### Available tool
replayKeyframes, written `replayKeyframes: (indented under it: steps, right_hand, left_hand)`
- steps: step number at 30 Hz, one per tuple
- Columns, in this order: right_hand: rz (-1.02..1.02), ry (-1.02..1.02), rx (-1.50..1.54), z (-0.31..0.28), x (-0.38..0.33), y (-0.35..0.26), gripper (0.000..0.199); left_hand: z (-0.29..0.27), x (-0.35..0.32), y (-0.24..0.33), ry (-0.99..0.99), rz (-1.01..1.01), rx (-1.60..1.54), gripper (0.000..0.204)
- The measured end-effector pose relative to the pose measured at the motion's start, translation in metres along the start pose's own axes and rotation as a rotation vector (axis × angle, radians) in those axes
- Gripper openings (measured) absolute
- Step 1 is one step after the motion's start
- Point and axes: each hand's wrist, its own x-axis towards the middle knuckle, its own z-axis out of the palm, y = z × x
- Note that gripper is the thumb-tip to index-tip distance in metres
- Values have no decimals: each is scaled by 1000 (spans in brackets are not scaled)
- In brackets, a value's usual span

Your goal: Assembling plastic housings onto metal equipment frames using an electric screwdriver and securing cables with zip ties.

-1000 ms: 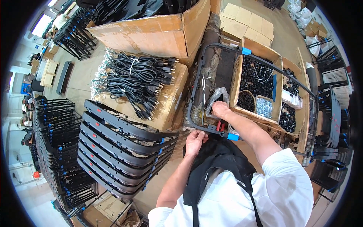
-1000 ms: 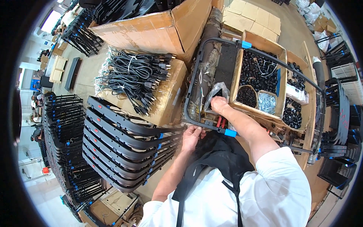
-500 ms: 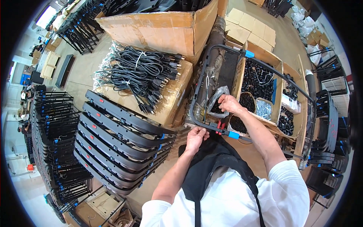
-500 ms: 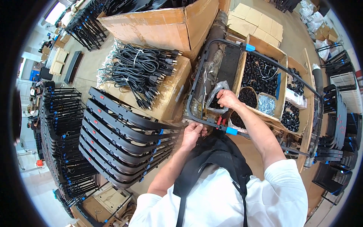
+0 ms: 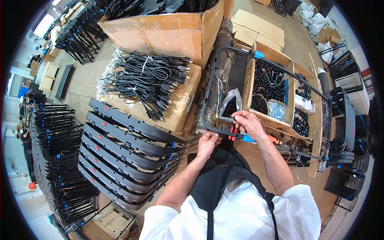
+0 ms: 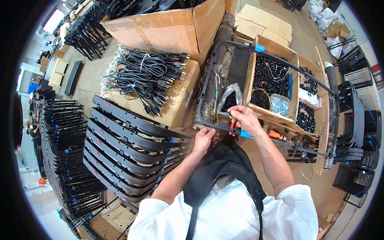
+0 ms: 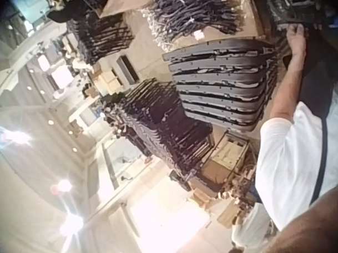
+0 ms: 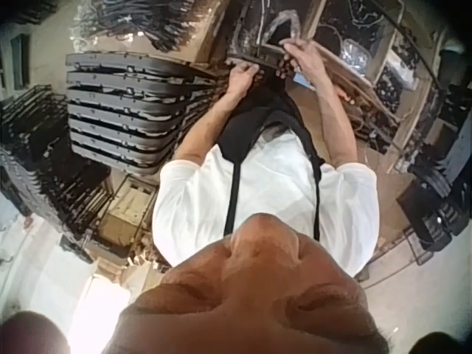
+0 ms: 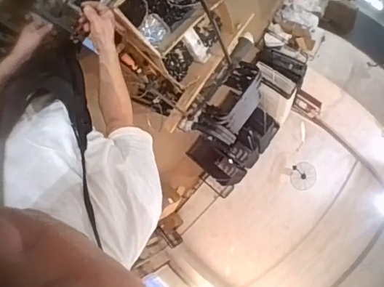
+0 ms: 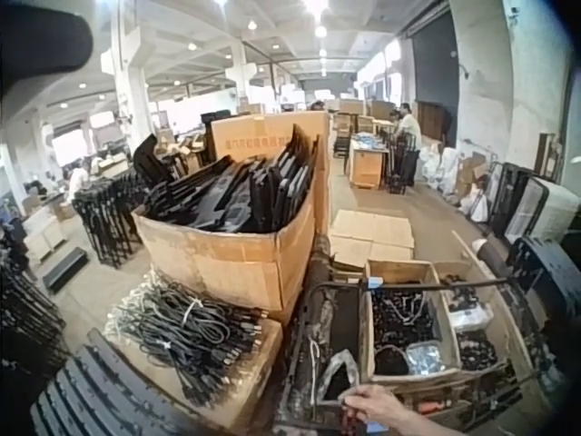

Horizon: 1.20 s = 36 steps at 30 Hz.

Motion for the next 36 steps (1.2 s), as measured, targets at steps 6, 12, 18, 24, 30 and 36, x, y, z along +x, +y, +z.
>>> replayKeyframes:
  steps: [6, 12, 18, 24, 30, 36]
  right_hand:
    - [50, -39, 155, 24, -68, 26, 29]
    - [271, 44, 417, 43, -89, 115, 28]
    - [249, 202, 650, 61, -37, 145, 24]
    - [235, 141, 693, 83, -11, 143, 17]
    - [209, 125, 753, 89, -13, 142, 19]
    - [160, 63, 605, 88, -22, 136, 30]
  left_hand:
    - [-5, 4, 3, -28, -50, -1, 20]
    - [-9, 5, 8, -12, -60, 92, 24]
    - [-5, 2, 20, 3, -135, 58, 17]
    - [-4, 2, 25, -3, -143, 60, 23]
    - [-7, 1, 33, -68, -236, 7, 22]
    - [-15, 0, 20, -100, -215, 55, 28]
